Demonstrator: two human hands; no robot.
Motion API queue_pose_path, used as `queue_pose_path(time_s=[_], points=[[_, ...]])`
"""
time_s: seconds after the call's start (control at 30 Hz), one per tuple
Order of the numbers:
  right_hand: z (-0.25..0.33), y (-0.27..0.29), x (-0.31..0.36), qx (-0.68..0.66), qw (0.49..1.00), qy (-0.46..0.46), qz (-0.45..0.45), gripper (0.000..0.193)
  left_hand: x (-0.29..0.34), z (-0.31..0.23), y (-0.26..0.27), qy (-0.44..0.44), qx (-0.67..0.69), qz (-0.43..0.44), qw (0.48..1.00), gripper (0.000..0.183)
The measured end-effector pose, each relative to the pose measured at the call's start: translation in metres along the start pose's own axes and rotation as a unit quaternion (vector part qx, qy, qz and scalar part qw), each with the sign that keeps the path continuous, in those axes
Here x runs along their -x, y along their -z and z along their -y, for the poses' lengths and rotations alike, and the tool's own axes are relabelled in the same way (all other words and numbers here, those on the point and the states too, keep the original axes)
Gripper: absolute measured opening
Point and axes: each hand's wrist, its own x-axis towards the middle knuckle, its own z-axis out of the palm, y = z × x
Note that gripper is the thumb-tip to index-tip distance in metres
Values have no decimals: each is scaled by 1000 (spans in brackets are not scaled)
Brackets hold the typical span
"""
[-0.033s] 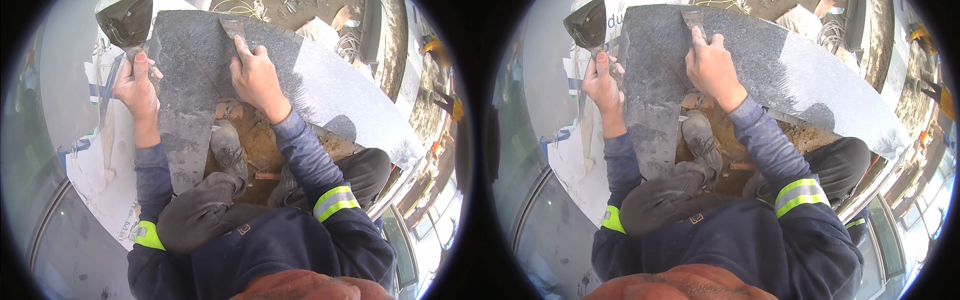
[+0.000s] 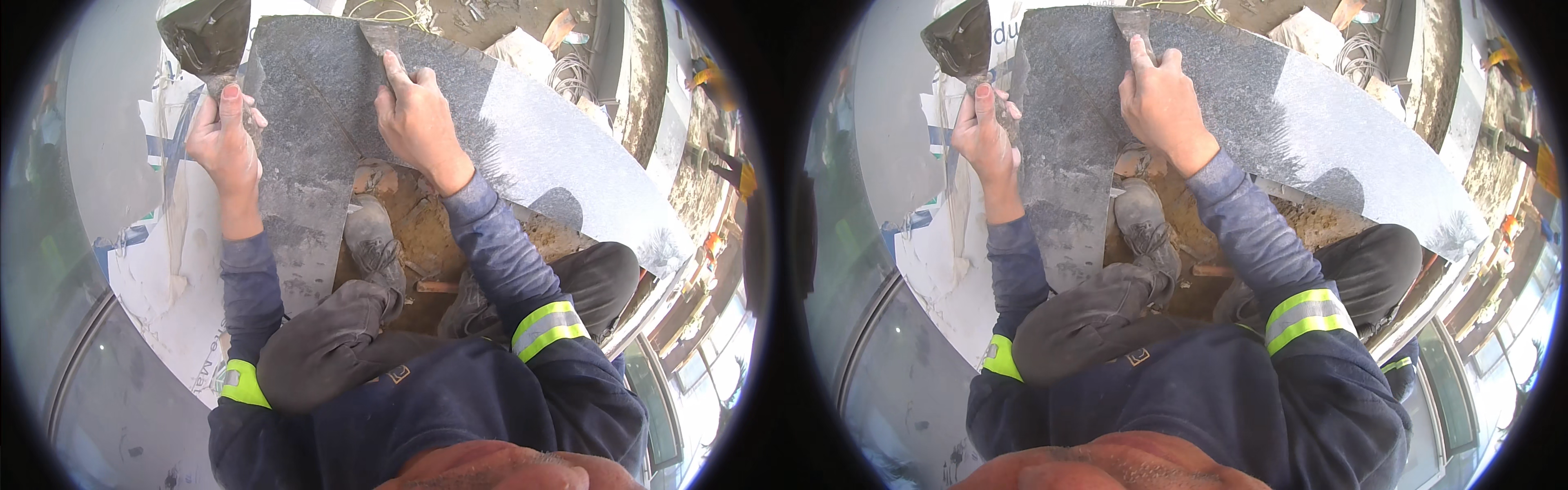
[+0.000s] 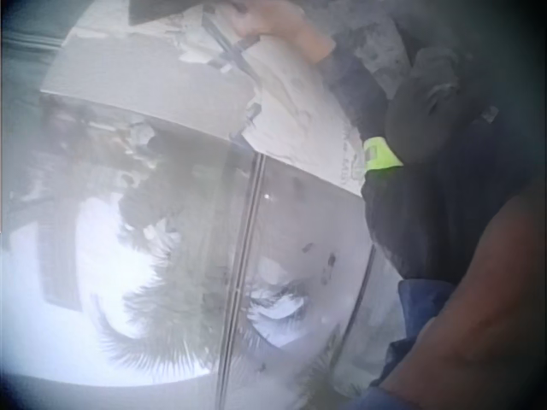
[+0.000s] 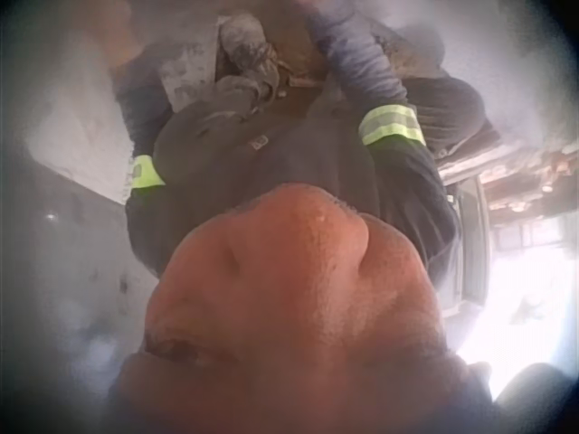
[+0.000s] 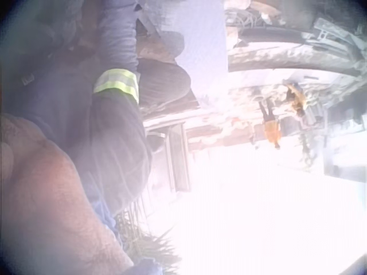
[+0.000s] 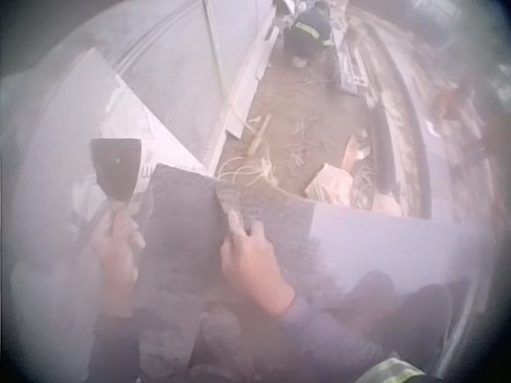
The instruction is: The person uses a trowel to scoop adhesive and a notched trowel to spread it evenly across the back of a large stone tile. They repeatedly apply and smooth the adhesive, preparing the tile for installation.
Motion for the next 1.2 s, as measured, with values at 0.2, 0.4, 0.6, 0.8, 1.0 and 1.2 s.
queue_pose_path(time_s=[0.2,0.4,0.6,0.8,1.0,1.2], points=[[-1,-17,-5,-3,1000,19,14,50,-6,5,4,-4,6,-8,1000,26],[6,-32,-22,8,1000,13,20,53,-5,6,3,2,-19,-9,1000,31],[12,-38,-31,2,999,53,-2,55,-7,7,6,0,-19,-4,1000,33],[15,-46,-26,27,998,44,35,56,-7,8,8,5,-29,-11,999,33],[16,-49,-23,37,998,49,24,55,-8,7,6,11,-9,-6,1000,31],[17,24,-3,-13,995,9,98,47,-8,13,7,20,3,-7,1000,28]])
